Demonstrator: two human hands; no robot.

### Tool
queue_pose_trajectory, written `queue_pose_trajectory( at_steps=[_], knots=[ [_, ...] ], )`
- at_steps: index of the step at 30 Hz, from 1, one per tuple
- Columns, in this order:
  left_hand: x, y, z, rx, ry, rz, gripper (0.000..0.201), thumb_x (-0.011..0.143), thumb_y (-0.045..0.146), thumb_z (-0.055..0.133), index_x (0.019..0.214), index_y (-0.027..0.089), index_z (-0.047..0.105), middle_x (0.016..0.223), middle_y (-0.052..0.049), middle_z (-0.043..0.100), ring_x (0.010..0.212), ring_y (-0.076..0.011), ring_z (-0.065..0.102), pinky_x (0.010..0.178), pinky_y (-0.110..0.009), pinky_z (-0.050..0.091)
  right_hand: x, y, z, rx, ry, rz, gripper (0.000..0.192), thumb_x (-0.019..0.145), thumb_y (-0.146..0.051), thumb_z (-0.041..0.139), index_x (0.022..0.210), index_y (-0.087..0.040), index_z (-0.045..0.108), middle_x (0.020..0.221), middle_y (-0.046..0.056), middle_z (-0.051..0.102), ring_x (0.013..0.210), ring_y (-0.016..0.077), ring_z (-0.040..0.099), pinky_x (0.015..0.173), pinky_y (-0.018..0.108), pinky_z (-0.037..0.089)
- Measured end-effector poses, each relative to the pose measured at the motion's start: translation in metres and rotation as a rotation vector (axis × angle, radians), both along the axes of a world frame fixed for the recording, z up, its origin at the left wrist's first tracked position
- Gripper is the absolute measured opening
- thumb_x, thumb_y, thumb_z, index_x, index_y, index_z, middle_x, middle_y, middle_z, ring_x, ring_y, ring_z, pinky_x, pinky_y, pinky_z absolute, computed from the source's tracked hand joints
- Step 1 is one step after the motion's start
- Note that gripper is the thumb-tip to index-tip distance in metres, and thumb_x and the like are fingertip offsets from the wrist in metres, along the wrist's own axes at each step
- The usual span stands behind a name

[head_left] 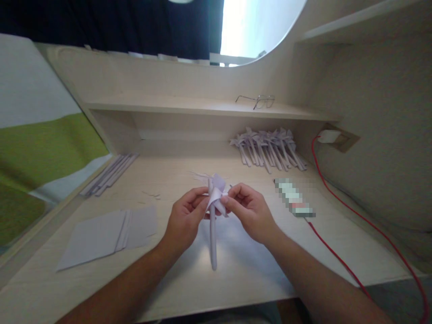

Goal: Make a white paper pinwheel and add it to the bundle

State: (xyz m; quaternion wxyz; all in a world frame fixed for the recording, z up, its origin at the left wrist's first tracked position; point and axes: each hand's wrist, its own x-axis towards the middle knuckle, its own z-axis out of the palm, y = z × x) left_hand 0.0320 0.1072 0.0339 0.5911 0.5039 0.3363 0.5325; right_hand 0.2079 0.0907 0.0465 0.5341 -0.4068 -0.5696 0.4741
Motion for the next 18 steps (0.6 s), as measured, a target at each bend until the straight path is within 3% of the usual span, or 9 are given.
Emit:
queue_pose_trajectory(
  at_steps=[5,12,18],
  knots=[
    [0.001,-0.003,-0.001,0.078,-0.009,0.002,0.025,0.089,0.032,0.075,0.109,0.018,0.071,0.085,-0.004,0.080,0.072,-0.0173,0.075,0.068,-0.029,0.063,0.000,0.000,-0.001,-0.014,0.081,-0.011,0.027,0.082,-0.032,0.081,0.081,-0.020,0.057,0.073,-0.002,0.064,0.068,0.0144,0.063,0.064,0.027,0.047],
    [0.000,-0.012,0.003,0.185,0.033,0.040,0.023,0.090,0.025,0.074,0.111,0.019,0.072,0.092,-0.004,0.079,0.079,-0.0168,0.074,0.076,-0.029,0.061,0.004,-0.003,0.002,-0.071,0.195,0.041,0.014,0.083,-0.027,0.074,0.084,-0.019,0.063,0.071,-0.001,0.069,0.065,0.0135,0.064,0.066,0.026,0.049],
    [-0.001,-0.018,0.015,0.283,0.027,-0.050,0.016,0.092,0.021,0.070,0.107,0.018,0.075,0.089,-0.004,0.076,0.076,-0.0162,0.071,0.075,-0.030,0.060,-0.002,-0.002,0.000,-0.191,0.365,0.203,0.023,0.089,-0.037,0.062,0.081,-0.015,0.066,0.075,0.005,0.069,0.069,0.0182,0.063,0.068,0.032,0.052]
  ],
)
